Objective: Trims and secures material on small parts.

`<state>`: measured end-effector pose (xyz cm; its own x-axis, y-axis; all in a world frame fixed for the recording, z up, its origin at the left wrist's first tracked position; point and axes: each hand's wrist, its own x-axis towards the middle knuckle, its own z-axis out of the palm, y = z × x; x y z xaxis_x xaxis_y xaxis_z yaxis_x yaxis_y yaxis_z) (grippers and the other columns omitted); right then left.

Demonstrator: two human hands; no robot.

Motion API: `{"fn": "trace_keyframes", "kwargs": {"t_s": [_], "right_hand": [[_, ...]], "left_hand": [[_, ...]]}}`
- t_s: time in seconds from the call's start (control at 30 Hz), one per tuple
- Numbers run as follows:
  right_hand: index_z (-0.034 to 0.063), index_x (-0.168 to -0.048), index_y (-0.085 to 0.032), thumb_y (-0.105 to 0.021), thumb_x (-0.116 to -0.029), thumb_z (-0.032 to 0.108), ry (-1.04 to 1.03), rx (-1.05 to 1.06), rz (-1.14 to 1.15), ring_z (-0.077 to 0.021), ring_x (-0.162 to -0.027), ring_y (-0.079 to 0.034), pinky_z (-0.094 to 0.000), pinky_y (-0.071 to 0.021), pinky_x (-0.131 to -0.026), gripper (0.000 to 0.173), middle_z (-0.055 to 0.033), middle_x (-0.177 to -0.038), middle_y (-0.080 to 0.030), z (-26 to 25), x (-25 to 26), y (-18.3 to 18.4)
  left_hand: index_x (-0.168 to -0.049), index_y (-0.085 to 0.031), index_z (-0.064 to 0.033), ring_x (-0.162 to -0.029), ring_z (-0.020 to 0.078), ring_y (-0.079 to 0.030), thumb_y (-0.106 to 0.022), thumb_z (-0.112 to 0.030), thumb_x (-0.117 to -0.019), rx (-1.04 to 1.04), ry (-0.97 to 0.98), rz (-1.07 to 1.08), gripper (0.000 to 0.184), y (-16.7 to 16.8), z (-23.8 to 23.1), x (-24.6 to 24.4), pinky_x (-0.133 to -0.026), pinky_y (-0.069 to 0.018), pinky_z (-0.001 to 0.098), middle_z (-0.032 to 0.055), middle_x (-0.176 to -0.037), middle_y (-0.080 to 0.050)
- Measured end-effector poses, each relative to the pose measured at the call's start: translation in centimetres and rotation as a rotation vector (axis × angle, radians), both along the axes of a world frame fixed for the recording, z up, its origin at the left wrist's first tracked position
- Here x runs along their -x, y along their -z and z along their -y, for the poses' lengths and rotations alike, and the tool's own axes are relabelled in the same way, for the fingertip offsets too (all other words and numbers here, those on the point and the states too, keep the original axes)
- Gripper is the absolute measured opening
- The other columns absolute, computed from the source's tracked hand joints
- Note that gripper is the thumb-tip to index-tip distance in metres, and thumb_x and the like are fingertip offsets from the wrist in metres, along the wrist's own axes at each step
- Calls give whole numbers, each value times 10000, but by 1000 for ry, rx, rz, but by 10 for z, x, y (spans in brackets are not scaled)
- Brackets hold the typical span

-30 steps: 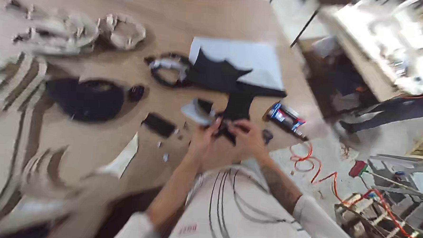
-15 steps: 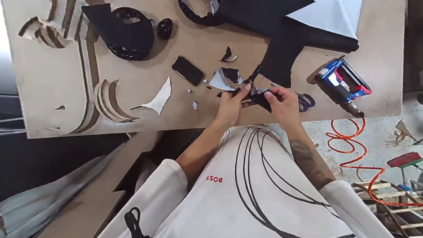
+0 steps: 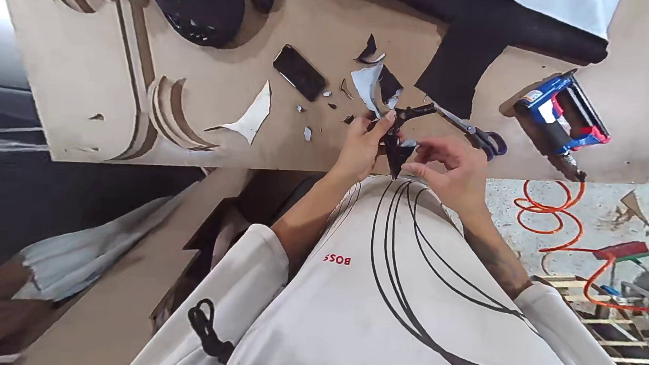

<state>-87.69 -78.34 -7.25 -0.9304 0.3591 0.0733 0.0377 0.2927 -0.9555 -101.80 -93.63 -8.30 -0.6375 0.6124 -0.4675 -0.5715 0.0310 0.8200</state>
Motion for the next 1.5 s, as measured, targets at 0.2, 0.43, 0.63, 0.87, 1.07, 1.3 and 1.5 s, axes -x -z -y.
{"fn": "trace_keyframes", "kwargs": {"t_s": [0.2,0.43,0.63,0.87,1.07,1.3,1.5], "right_hand": [[102,-1243,-622,-854,-863,246,135,144,276,-149,-798,-755,-362,-671,-712,468,-16,-958,-763,12,7,25],[104,-1213,-648,-882,-815,323,17,-103,292,-142,-857,-737,-364,-654,-741,511,-43,-1046,-739,14,14,53],[89,-1009,-759,-761,-909,126,-62,-411,242,-270,-1071,-673,-453,-578,-933,106,-126,-1169,-682,-1,24,128],[115,-1093,-755,-781,-899,278,-115,-543,254,-340,-1174,-598,-512,-510,-1016,254,-150,-1203,-651,-15,2,156],[46,-1064,-756,-642,-990,120,-147,-522,167,-281,-1097,-680,-432,-568,-968,155,-147,-1136,-701,-13,-8,160],[105,-1364,-623,-794,-868,92,-175,-376,277,-291,-1075,-671,-474,-591,-917,525,-162,-1316,-610,-20,3,140],[15,-1063,-745,-582,-983,-17,-318,-562,77,-311,-1070,-687,-454,-579,-940,185,-160,-1164,-687,-30,20,161]], "left_hand": [[-1387,-493,-86,-1005,244,-714,-543,-301,-1079,39,-129,80,380,15,-7,-8,-857,-624,439,119,-1170,-690],[-1408,-469,-81,-1155,253,-670,-544,-203,-1077,-49,-283,151,361,51,-5,-14,-1014,-557,463,122,-1305,-650],[-1319,-599,-74,-1104,235,-681,-756,-443,-927,498,-143,-382,560,114,10,-18,-947,-580,466,122,-1225,-685],[-1466,-515,-104,-1409,409,-427,-721,-371,-931,866,134,-1214,632,116,34,-13,-1134,-361,612,214,-1546,-431],[-1236,-699,-133,-1352,276,-532,-660,-104,-964,351,693,-1410,276,154,0,3,-1193,-296,581,76,-1337,-650],[-1007,-735,-48,-1256,278,-613,-644,-56,-952,162,507,-1348,107,175,3,8,-1187,-324,556,111,-1200,-717],[-887,-711,-25,-1228,244,-614,-599,29,-911,171,483,-1136,127,169,-2,10,-1192,-318,486,109,-1118,-725]]}}
